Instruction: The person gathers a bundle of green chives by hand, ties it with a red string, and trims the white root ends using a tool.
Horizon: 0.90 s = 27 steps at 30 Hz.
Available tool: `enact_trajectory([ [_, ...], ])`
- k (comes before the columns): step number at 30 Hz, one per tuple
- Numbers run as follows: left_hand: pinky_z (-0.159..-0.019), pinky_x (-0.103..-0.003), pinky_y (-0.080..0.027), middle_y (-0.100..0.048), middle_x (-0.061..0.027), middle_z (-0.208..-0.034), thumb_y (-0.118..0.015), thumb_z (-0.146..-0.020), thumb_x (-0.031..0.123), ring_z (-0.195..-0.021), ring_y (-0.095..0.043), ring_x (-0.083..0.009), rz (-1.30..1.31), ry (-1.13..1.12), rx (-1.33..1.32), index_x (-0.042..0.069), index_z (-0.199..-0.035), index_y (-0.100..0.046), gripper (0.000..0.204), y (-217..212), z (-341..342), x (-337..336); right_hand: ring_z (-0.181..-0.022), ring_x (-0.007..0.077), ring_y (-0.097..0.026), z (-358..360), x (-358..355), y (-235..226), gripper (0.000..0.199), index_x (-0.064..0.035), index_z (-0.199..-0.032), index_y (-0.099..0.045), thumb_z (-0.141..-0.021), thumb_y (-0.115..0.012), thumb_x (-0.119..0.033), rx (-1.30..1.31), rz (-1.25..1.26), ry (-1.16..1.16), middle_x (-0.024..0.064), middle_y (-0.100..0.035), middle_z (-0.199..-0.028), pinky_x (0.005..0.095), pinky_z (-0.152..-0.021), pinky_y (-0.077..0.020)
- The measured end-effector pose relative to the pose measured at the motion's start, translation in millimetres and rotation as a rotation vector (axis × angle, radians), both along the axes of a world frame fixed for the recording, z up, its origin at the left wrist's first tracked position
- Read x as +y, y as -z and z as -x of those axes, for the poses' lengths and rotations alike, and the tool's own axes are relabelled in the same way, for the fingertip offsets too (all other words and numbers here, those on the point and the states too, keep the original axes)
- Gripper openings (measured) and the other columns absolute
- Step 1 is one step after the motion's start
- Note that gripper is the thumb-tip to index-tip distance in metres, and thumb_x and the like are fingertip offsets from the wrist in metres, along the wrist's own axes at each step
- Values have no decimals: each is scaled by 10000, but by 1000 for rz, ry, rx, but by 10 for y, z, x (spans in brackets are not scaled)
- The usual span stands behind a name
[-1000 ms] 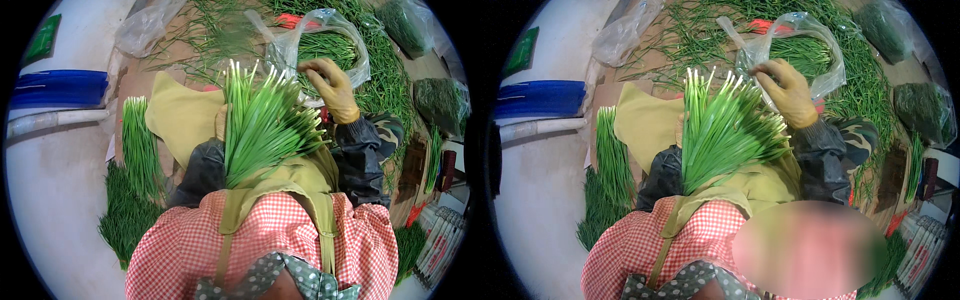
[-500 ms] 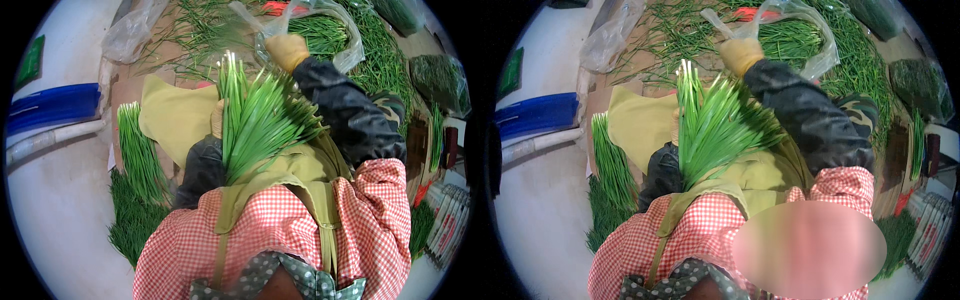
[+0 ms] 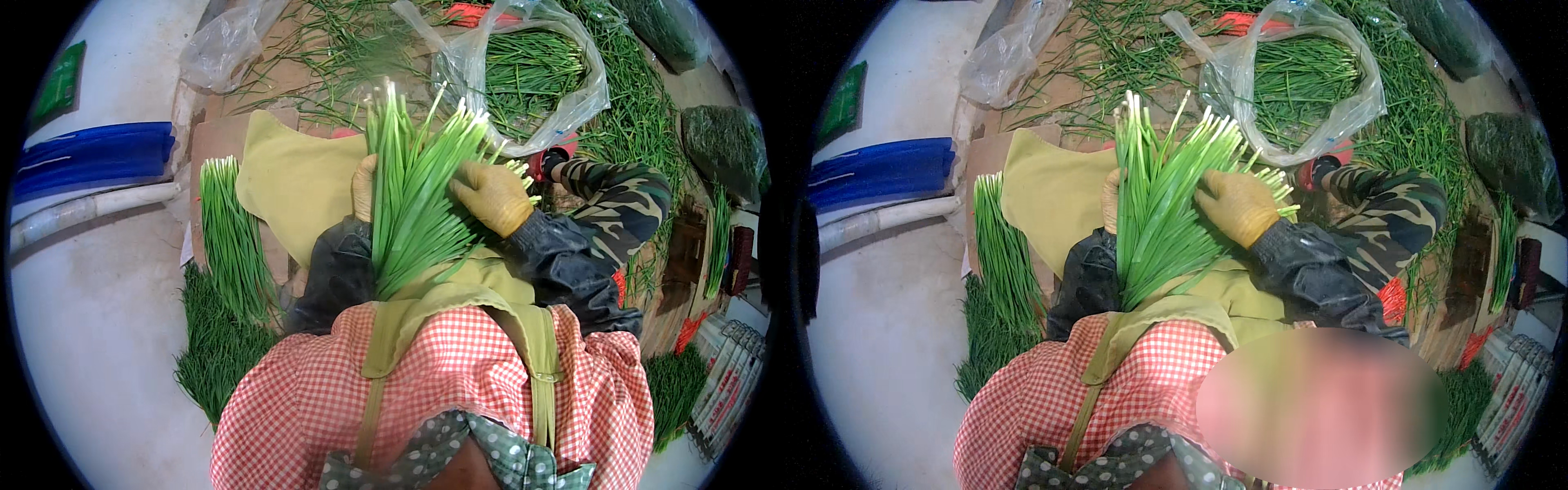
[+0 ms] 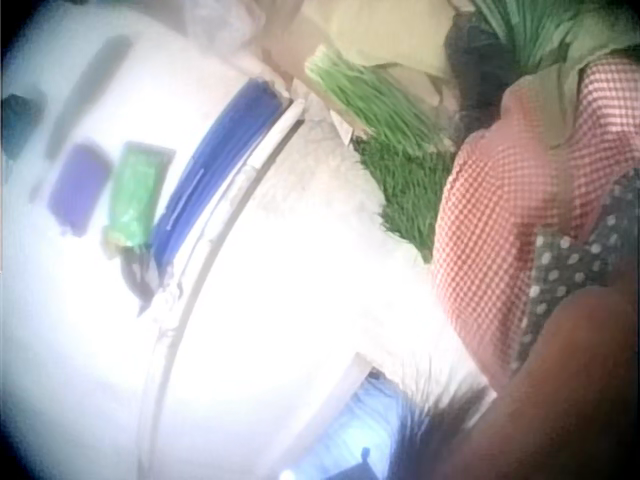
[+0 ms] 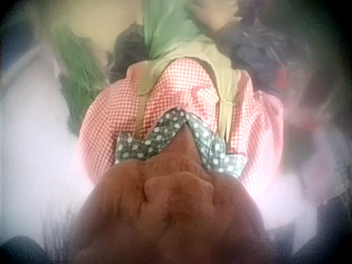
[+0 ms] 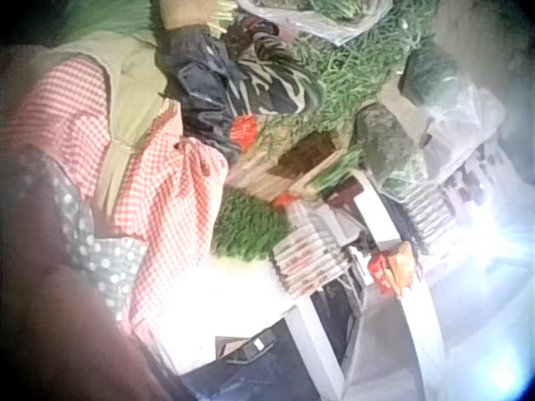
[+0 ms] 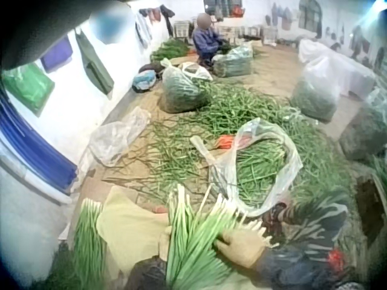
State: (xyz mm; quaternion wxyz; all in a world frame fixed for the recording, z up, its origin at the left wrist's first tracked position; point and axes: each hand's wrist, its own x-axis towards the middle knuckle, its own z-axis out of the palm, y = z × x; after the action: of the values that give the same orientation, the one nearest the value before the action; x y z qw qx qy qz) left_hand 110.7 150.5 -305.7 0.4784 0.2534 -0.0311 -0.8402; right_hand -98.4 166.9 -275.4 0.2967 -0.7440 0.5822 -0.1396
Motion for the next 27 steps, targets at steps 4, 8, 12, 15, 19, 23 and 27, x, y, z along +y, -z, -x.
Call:
enact_trajectory([
  [4, -827, -375, -540, -636, -120, -1038, -649, -761, 313, -938, -625, -245, 24, -81, 5, -7, -1101, -583, 471, -69, 5, 14, -511, 160, -501, 119, -104, -507, 171, -78, -808, -608, -842, -615, -245, -943, -847, -47, 37, -547, -648, 272, -505, -398],
  [8, -827, -372, -545, -622, -96, -1019, -662, -752, 312, -942, -620, -234, 65, -47, 0, 0, -1084, -580, 463, 15, -2, -30, -516, 104, -451, 690, -118, -873, 210, -43, -790, -548, -867, -612, -228, -1250, 71, -220, -20, -465, -687, 232, -476, -321],
  [12, -851, -373, -523, -643, -122, -1050, -614, -803, 390, -942, -625, -247, 83, 51, 31, 25, -1151, -578, 506, 264, -81, -47, -812, 207, -567, 1312, -605, -969, 298, -37, -931, -576, -950, -516, -328, -1972, -260, -211, 51, -562, -842, 304, -730, -438],
  [15, -829, -344, -521, -630, -76, -1073, -547, -862, 545, -938, -612, -207, -127, 28, -161, 83, -1188, -565, 566, -54, 109, 75, -1185, 253, -516, 980, -664, -815, 510, -44, -1217, -574, -986, -336, -432, -1121, 123, 39, 125, -580, -1235, 350, -961, -394],
  [19, -841, -349, -517, -626, -76, -1096, -527, -868, 560, -954, -609, -210, -105, 158, -164, 89, -1205, -560, 581, 68, 172, 124, -1107, 243, -569, 923, -496, 101, 411, -155, -1194, -604, -967, -379, -414, 18, -297, -26, 68, -611, -1180, 376, -903, -443],
  [23, -854, -353, -513, -623, -75, -1120, -507, -873, 575, -970, -607, -213, -44, 198, -96, 95, -1222, -555, 596, 181, 38, 130, -1026, 246, -598, 1704, -485, 694, 470, -116, -1131, -632, -930, -450, -500, 409, -362, 334, 80, -651, -1085, 363, -898, -442],
  [27, -867, -357, -509, -619, -74, -1143, -488, -878, 591, -985, -604, -217, -18, 220, -75, 101, -1239, -550, 612, 205, -22, 103, -950, 220, -616, 1610, -339, 347, 535, -48, -1080, -649, -924, -451, -520, -679, -307, 410, 91, -663, -1044, 330, -857, -455],
])
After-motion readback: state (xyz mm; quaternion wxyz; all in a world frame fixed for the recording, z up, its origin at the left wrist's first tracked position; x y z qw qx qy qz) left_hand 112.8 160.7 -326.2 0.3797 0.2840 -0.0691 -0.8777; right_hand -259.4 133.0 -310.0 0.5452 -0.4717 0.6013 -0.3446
